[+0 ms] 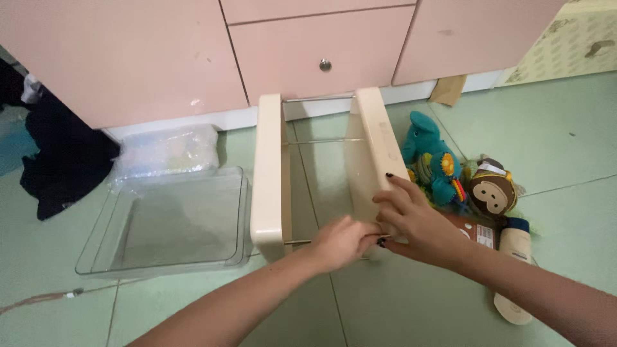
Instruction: The person disassembles a two-tier plastic storage rack by removing trays and detaching metal rods. They then reassemble the rack by inserting the rods into the tray slots and stacking the trays back onto the frame.
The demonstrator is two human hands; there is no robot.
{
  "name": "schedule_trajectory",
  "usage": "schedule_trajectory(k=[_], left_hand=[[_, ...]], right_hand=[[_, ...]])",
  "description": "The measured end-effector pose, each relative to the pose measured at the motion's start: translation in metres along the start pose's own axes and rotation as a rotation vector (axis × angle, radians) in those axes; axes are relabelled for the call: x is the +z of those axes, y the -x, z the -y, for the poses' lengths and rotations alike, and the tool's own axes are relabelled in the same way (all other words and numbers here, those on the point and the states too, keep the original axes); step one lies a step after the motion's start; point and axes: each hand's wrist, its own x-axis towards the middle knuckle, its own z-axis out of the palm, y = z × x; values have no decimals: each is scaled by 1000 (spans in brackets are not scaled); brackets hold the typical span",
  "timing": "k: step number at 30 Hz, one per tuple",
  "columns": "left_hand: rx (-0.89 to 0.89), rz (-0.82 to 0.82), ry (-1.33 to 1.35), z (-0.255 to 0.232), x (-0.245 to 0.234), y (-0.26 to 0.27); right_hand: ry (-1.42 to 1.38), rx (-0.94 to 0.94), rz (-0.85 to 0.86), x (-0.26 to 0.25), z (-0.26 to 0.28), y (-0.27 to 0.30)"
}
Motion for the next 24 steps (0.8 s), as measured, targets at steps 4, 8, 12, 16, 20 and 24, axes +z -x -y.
schedule_trajectory(k=[4, 8, 12, 16, 20, 24], left_hand=[[-15, 53, 27, 2, -4, -2], [-21, 92, 96, 7, -3, -8], [51, -17, 25, 10, 0, -8], [142, -144, -89, 13, -2, -5], [-25, 24, -183, 11, 1, -10], [-14, -93, -208, 3, 14, -14]], right_hand=[[-42, -28, -4, 0, -3, 0], [-53, 11, 54, 4, -9, 1], [-66, 36, -20, 10, -12, 8], [-307, 317, -320, 25, -11, 17], [-1072, 1058, -257, 36, -17, 20], [-1180, 1243, -238, 42, -12, 9]])
